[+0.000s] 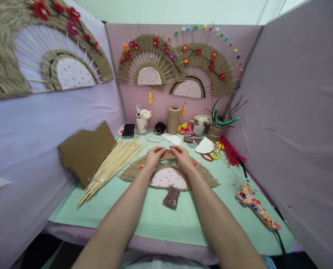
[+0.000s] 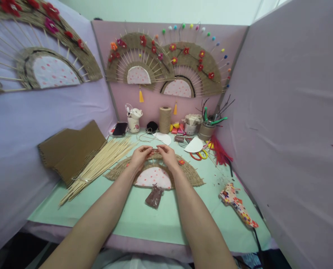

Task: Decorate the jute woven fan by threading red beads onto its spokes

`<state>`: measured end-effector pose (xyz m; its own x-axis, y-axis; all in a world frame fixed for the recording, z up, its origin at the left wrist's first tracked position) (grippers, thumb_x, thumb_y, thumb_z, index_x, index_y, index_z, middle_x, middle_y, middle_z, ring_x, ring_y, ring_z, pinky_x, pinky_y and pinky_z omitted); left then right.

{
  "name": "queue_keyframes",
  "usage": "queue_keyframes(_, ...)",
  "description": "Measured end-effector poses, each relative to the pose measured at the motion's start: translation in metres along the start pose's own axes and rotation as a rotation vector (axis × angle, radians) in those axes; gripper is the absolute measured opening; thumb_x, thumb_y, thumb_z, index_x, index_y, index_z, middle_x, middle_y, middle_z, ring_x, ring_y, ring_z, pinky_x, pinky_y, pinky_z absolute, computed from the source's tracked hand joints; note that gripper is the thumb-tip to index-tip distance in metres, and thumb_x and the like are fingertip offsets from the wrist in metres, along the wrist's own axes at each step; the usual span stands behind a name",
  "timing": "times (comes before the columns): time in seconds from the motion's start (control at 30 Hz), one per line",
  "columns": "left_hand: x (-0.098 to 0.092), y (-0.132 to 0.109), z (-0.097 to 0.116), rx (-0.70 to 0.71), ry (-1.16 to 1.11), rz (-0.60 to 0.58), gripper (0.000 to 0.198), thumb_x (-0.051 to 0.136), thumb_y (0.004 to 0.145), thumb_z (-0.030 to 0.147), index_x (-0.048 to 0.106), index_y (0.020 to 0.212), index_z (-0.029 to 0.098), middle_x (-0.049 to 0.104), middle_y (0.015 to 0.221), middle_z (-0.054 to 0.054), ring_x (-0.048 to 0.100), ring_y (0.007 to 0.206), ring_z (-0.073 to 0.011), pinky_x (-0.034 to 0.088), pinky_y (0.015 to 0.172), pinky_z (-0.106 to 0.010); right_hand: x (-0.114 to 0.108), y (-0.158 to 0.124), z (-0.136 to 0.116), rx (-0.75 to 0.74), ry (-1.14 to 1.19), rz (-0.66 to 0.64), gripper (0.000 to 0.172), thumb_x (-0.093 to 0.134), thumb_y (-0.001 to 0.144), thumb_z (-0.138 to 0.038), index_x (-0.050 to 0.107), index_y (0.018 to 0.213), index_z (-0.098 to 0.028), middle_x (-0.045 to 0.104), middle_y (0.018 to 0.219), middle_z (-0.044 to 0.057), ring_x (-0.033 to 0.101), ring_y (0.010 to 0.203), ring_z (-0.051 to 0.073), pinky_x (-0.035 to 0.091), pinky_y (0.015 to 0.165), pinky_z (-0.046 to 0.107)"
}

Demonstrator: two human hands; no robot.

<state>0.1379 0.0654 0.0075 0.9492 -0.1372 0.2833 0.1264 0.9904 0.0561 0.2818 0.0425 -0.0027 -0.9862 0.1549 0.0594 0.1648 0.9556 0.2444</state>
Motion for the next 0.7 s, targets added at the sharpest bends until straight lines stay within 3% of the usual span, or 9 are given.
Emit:
queue_keyframes(0.37,-0.012,0.004,0.017,0.166,0.223,0.145,0.028,0.070,0.067,0.043,0.063,0.060,0.018,0.064,0.058,-0.001,0.054,0.053,-0.0127,0.041,0.057,-0.026,-0.008,0.004,0.000,0.038,-0.012,0.098,0.041,0.061,0.073,-0.057,0.070,0.088,-0.020,0.072,0.080,0.004,0.062,0.072,0.016,0.048,0.071,0.029)
queue_keyframes(0.7,-0.018,0.004,0.016,0.232,0.431,0.187,0.033,0.066,0.073,0.040,0.059,0.049,0.019,0.056,0.048,0.002,0.049,0.051,-0.0126,0.037,0.061,-0.026,-0.012,0.003,-0.005,0.039,-0.011,0.186,0.045,0.061,0.072,-0.060,0.069,0.082,-0.017,0.070,0.073,0.004,0.061,0.066,0.014,0.048,0.066,0.027)
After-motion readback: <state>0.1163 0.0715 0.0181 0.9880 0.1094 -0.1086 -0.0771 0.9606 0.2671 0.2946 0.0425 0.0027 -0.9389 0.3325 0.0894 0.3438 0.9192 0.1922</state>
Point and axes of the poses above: each hand's wrist, its own y-axis towards the middle knuckle, its own x-axis out of the palm, z = x × y, the point moved 1 cm from there along y, towards the middle knuckle
